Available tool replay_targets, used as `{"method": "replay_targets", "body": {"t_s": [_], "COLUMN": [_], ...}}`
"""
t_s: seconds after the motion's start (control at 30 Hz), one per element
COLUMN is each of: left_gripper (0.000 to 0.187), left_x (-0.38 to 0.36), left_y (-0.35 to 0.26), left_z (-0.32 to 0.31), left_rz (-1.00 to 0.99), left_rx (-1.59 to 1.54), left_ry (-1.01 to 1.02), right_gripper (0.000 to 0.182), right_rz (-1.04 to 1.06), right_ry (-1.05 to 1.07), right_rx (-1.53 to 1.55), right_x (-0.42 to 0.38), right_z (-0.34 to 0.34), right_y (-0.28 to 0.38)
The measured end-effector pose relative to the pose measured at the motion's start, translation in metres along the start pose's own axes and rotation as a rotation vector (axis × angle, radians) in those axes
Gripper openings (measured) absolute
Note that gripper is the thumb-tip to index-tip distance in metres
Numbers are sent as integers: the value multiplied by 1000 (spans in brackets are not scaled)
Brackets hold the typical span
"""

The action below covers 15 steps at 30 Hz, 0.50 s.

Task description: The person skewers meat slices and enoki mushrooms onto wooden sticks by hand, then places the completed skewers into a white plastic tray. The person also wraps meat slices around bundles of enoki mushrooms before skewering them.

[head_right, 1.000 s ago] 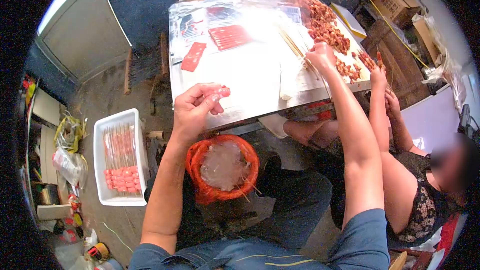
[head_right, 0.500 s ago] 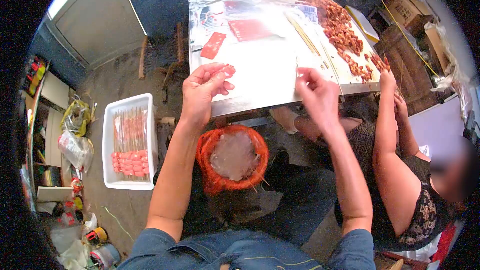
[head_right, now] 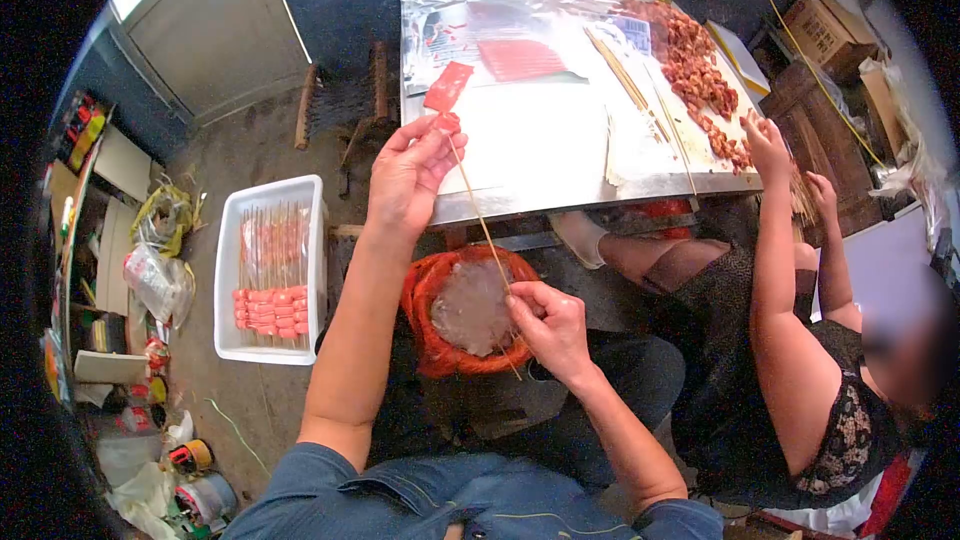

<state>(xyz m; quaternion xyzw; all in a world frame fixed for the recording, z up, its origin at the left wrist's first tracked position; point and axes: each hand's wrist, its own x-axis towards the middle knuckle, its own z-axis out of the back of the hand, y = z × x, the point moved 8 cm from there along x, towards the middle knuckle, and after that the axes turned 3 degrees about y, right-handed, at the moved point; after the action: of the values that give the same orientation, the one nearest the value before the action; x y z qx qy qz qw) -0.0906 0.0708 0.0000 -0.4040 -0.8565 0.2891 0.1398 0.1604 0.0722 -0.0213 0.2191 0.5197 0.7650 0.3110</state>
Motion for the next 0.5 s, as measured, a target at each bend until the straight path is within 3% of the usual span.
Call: {"method": "replay_targets", "body": {"t_s": [0.5], "left_gripper": [16], "left_x": [-4], "left_y": [-4], "left_z": [-5], "left_rz": [-89], "left_rx": [68], "left_ry": [43], "right_gripper": [17], "right_rz": [-95], "right_ry": [46], "right_rx": [174], "right_x": [0], "right_z": [-11], "right_y": [-9]}}
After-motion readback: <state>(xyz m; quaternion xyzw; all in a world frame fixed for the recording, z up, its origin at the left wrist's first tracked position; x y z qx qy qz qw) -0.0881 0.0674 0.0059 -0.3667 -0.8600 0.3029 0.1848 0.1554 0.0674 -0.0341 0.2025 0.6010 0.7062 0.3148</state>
